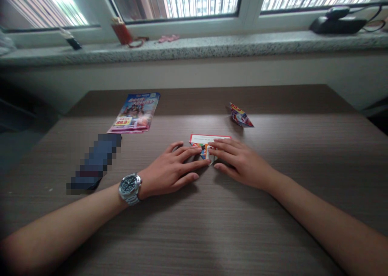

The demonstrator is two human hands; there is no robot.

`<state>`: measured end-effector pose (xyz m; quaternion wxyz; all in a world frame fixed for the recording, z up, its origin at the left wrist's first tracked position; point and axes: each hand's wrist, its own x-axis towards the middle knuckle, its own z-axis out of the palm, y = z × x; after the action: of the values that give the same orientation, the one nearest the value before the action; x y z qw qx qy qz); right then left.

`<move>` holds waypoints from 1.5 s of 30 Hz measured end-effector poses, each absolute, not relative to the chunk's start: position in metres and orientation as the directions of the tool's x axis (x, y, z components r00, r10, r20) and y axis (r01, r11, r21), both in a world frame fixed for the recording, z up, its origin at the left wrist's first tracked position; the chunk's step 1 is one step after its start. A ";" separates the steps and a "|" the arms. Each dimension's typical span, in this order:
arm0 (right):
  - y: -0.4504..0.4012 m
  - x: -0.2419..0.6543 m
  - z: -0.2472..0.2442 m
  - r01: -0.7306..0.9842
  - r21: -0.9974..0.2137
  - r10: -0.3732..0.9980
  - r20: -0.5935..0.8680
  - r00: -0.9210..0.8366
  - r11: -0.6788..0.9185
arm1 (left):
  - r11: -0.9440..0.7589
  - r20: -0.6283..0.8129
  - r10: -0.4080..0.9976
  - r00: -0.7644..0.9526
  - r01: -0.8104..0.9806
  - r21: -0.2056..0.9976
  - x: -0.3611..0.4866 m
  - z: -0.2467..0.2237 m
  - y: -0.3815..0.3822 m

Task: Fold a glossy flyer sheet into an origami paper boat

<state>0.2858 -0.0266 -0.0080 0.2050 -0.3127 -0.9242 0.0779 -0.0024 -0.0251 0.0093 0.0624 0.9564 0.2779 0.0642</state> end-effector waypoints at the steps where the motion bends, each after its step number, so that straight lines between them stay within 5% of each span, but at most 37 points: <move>1: -0.027 0.286 -0.009 0.539 -0.271 0.602 0.320 -0.731 0.798 | -0.838 0.088 0.539 0.838 0.523 0.157 -0.002 0.010 -0.025; 23: -0.034 0.285 0.005 0.589 -0.211 0.620 0.390 -0.681 0.780 | -0.837 0.155 0.548 0.822 0.536 0.112 -0.003 0.014 -0.020; 45: -0.038 0.279 0.003 0.674 -0.284 0.727 0.368 -0.580 0.682 | -0.875 0.162 0.484 0.860 0.476 0.085 0.001 0.016 -0.032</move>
<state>0.2786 -0.0379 0.0030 0.2327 -0.3947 -0.8871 0.0565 0.0011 -0.0322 0.0164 0.0208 0.9642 0.2489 0.0893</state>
